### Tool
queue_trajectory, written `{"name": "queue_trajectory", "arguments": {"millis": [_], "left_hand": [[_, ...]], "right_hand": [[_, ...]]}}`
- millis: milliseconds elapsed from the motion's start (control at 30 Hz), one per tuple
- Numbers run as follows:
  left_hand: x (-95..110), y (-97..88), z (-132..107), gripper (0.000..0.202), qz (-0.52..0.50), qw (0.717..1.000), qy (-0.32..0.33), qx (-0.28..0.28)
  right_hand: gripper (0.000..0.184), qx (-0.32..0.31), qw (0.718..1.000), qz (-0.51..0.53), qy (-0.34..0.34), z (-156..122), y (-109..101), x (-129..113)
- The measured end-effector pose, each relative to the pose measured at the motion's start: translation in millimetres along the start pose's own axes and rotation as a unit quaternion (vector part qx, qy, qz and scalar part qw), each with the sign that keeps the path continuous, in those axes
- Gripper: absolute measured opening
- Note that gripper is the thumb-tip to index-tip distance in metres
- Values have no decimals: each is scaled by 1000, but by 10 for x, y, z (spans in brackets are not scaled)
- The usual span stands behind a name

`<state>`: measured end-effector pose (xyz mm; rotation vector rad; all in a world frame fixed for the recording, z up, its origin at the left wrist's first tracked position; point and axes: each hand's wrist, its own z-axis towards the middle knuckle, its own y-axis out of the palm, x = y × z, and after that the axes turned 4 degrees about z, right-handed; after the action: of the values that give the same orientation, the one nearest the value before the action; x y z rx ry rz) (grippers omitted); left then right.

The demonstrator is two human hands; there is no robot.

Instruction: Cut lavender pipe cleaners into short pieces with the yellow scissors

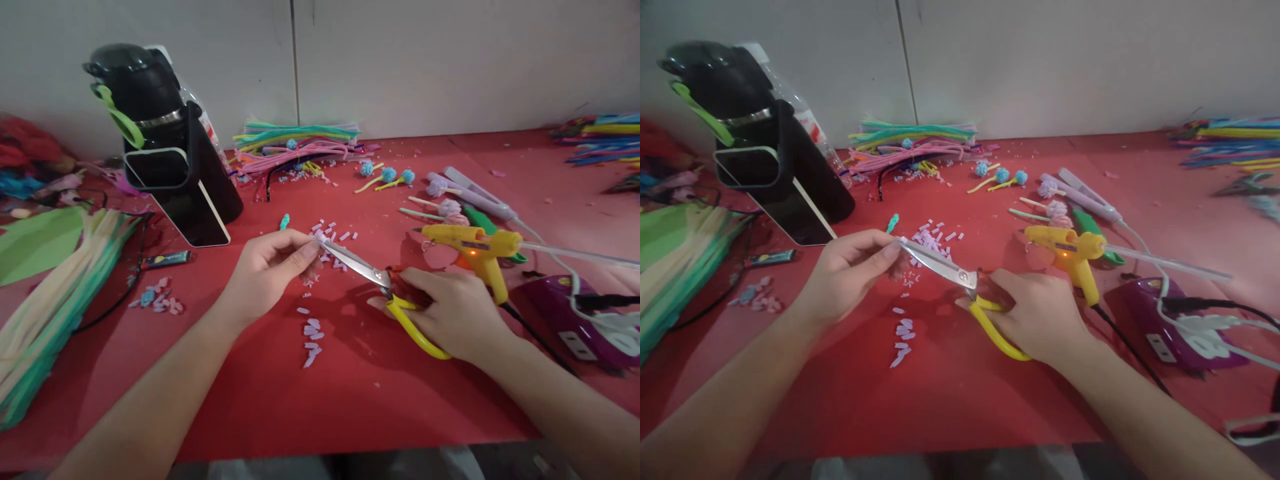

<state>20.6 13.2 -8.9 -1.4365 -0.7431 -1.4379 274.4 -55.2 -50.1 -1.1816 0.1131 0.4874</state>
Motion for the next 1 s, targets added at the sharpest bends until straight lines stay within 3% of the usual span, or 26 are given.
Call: {"name": "queue_trajectory", "arguments": {"millis": [167,333,533,633,833,1000], "left_hand": [[-46,24,-4,14,-25,999,-6,28],[-83,56,7,12,-74,996,-17,52],[-94,60,8,9,-90,995,-11,45],[-62,46,-4,15,-50,998,-11,45],[-36,-67,-27,22,133,990,9,53],[-104,-138,-27,31,178,981,55,58]], "right_hand": [[44,37,994,-78,-69,-35,34,38],[42,2,997,-56,-48,-70,51,52],[49,5,1000,-7,-13,-48,52,0],[51,-7,1000,2,20,-18,58,10],[62,-18,993,24,111,45,17,28],[61,-53,987,89,123,16,-19,44]]}}
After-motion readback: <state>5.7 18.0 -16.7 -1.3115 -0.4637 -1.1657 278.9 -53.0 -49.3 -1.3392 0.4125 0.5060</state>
